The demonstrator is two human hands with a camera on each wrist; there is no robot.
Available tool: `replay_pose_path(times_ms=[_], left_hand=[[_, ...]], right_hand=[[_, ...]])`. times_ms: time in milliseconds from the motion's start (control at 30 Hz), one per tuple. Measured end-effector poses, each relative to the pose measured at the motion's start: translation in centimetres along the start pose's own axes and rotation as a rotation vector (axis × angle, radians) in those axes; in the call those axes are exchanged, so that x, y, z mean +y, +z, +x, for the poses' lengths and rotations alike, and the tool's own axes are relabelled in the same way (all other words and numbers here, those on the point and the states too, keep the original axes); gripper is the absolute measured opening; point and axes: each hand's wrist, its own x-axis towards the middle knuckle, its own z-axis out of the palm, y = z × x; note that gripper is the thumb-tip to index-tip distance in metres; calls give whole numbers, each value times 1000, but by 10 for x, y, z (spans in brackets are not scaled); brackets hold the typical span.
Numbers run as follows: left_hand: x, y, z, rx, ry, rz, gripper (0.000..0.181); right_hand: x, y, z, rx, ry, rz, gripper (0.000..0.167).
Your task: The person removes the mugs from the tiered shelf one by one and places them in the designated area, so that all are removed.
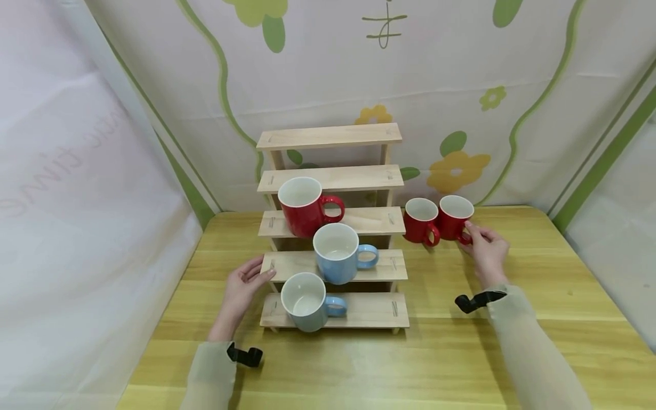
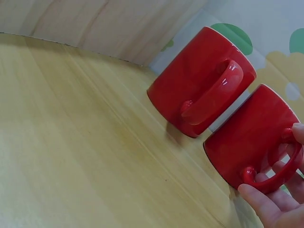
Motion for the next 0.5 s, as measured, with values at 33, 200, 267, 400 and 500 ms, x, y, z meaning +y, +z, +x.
replay_pose_path(times_ms=[33, 200, 267, 400, 500], left_hand=[[0, 0, 0, 1, 0, -5, 55], [-1, -1, 0, 1, 3, -1, 56], [-1, -1, 0, 2, 3, 4, 56], [-1, -1, 0, -1, 5, 2, 55], [-1, -1, 1, -6, 10, 0, 55]], right_hand=[[1, 0, 0, 3, -1, -7, 21], [3, -1, 1, -4, 3, -1, 19], [3, -1, 1, -23, 11, 14, 17], [1, -4, 1, -45, 7, -40, 18], [-2, -6, 0, -33, -23, -148, 30]])
